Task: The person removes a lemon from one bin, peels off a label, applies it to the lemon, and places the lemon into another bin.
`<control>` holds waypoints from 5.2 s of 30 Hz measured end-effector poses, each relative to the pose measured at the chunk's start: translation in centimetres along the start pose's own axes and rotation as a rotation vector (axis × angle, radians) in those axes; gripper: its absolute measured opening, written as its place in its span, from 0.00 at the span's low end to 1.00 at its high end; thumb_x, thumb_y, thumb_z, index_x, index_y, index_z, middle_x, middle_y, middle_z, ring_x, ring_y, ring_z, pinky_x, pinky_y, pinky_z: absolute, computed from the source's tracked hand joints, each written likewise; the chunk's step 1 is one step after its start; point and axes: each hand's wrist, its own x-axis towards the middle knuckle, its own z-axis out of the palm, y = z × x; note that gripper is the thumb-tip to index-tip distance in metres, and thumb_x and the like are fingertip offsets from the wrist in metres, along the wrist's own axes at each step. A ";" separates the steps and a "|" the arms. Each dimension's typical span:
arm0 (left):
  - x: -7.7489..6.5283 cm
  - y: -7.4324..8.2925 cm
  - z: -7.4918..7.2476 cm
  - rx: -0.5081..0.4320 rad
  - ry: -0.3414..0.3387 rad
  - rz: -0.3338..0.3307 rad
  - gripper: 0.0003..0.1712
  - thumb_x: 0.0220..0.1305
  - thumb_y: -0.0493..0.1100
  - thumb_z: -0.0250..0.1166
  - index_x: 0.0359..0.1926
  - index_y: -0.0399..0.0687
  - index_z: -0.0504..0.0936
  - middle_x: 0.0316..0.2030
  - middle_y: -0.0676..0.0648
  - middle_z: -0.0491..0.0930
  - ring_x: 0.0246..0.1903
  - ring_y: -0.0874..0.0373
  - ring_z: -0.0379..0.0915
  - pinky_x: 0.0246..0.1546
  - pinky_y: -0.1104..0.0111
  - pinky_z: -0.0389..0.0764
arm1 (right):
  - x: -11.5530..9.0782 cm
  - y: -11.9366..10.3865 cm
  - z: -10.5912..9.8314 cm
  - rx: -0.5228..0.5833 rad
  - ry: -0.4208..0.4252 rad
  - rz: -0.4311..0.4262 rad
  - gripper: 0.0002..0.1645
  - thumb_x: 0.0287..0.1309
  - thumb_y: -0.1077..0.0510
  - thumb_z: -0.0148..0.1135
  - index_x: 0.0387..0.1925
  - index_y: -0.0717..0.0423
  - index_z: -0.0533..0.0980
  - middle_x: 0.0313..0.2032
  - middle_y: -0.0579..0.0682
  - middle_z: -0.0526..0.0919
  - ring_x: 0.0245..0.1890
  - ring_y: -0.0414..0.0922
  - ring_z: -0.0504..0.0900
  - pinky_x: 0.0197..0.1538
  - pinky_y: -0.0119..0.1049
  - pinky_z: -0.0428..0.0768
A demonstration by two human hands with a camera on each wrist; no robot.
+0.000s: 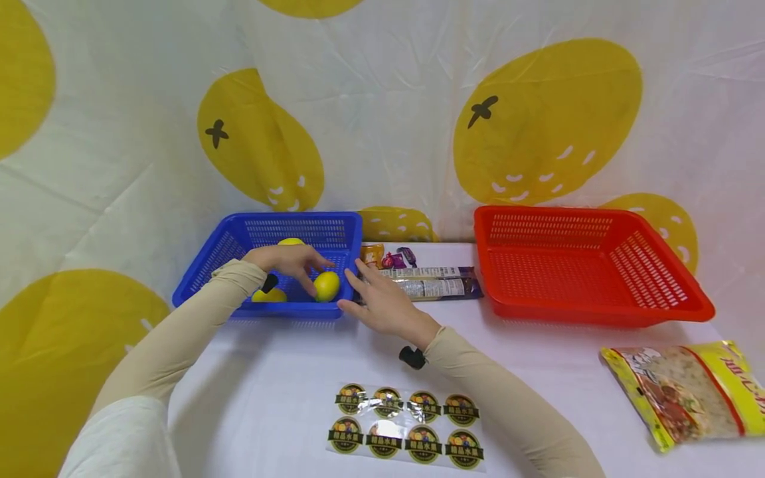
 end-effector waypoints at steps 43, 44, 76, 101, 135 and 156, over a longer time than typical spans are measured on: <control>1.3 -0.3 1.3 0.058 0.159 -0.008 0.40 0.48 0.55 0.83 0.64 0.54 0.82 0.55 0.47 0.87 0.50 0.52 0.85 0.55 0.57 0.85 | -0.2 0.4 0.4 0.026 0.013 -0.007 0.44 0.74 0.32 0.50 0.80 0.50 0.55 0.82 0.57 0.48 0.82 0.58 0.50 0.80 0.59 0.57; 1.2 -0.3 1.2 0.055 0.170 -0.009 0.41 0.47 0.55 0.83 0.64 0.54 0.82 0.54 0.47 0.88 0.49 0.52 0.85 0.55 0.57 0.85 | -0.2 0.4 0.3 0.025 0.014 -0.007 0.44 0.74 0.32 0.49 0.80 0.50 0.55 0.82 0.57 0.48 0.82 0.58 0.50 0.80 0.59 0.57; -8.3 4.4 1.8 0.050 0.551 0.154 0.42 0.48 0.58 0.82 0.66 0.63 0.80 0.59 0.58 0.85 0.53 0.56 0.84 0.54 0.58 0.83 | -6.5 2.8 -1.4 0.088 0.074 0.070 0.46 0.71 0.33 0.55 0.80 0.47 0.55 0.82 0.53 0.53 0.80 0.59 0.57 0.76 0.63 0.62; -2.7 12.8 5.9 0.204 0.499 0.349 0.41 0.50 0.62 0.80 0.66 0.63 0.80 0.40 0.55 0.89 0.21 0.62 0.63 0.26 0.72 0.64 | -10.9 7.0 -1.7 0.208 0.092 0.128 0.43 0.71 0.37 0.58 0.79 0.49 0.59 0.78 0.57 0.63 0.77 0.60 0.64 0.73 0.65 0.66; 6.6 13.6 14.2 0.085 0.637 0.197 0.44 0.49 0.67 0.78 0.67 0.61 0.79 0.49 0.53 0.90 0.27 0.64 0.71 0.30 0.74 0.68 | -11.6 10.7 0.1 0.270 0.019 0.117 0.38 0.68 0.49 0.65 0.75 0.53 0.66 0.71 0.57 0.74 0.68 0.61 0.76 0.67 0.62 0.76; 6.7 13.5 15.8 0.068 0.690 0.142 0.43 0.55 0.77 0.66 0.66 0.61 0.80 0.20 0.59 0.79 0.19 0.67 0.67 0.22 0.74 0.66 | -10.9 9.8 1.4 0.092 0.123 0.074 0.42 0.58 0.47 0.74 0.70 0.59 0.72 0.62 0.57 0.83 0.61 0.56 0.83 0.66 0.57 0.78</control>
